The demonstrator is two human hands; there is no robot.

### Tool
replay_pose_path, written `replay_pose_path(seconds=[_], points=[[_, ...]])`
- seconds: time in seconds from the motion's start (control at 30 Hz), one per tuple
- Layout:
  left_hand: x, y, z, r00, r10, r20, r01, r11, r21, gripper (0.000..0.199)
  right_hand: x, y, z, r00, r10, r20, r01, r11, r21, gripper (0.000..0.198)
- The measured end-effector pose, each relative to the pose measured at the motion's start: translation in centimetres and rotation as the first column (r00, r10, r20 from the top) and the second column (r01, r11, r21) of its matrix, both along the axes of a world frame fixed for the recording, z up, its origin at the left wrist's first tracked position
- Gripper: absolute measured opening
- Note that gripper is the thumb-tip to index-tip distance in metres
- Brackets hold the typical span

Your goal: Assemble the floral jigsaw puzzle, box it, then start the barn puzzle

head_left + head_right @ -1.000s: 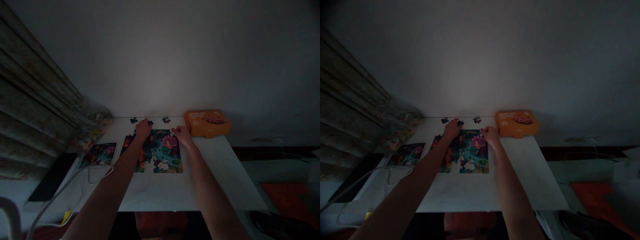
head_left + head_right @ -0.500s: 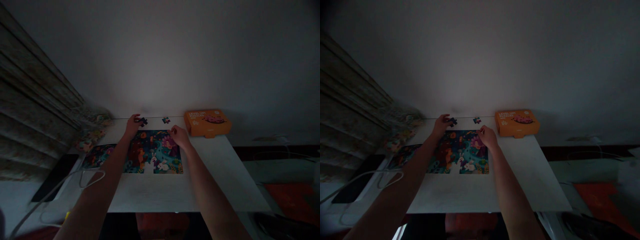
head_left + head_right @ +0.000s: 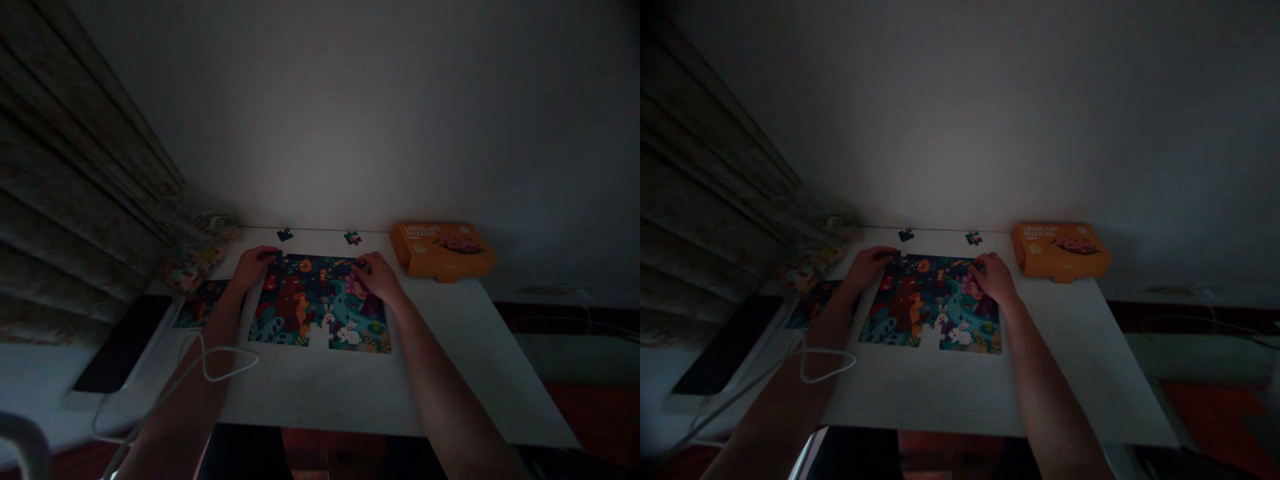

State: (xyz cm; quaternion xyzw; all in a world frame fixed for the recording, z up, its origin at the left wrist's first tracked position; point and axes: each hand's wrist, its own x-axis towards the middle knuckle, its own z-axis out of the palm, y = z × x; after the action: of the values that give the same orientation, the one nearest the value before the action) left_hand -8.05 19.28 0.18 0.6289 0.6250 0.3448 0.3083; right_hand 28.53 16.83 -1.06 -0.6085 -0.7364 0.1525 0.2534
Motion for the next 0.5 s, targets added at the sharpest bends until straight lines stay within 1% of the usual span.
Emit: replay_pose_path(seconds=[0.1, 0.2, 0.37, 0.5], points=[[0.1, 0.4, -0.3, 1.000, -0.019, -0.018, 0.019, 1.000, 0.013, 0.031, 0.0, 0.1, -0.3, 1.000, 0.006, 0.021, -0.007, 1.000, 0.016, 0.018], [0.5, 0.8, -0.7, 0.996, -0.048, -0.073, 0.052, 0.998, 0.047, 0.028, -0.2, 0.0, -0.5, 0.999, 0.014, 0.043, -0.016, 0.999, 0.036, 0.019], [0.7, 1.0, -1.1, 0.957, -0.116, -0.265, 0.145, 0.985, 0.094, 0.030, -0.6, -0.3, -0.7, 0.996, 0.013, 0.089, -0.019, 0.998, 0.063, 0.028], [0.9, 0.8, -1.0, 0.917, -0.113, -0.382, 0.164, 0.981, 0.103, 0.034, -0.7, -0.3, -0.7, 0.994, 0.031, 0.102, -0.037, 0.998, 0.054, 0.030]])
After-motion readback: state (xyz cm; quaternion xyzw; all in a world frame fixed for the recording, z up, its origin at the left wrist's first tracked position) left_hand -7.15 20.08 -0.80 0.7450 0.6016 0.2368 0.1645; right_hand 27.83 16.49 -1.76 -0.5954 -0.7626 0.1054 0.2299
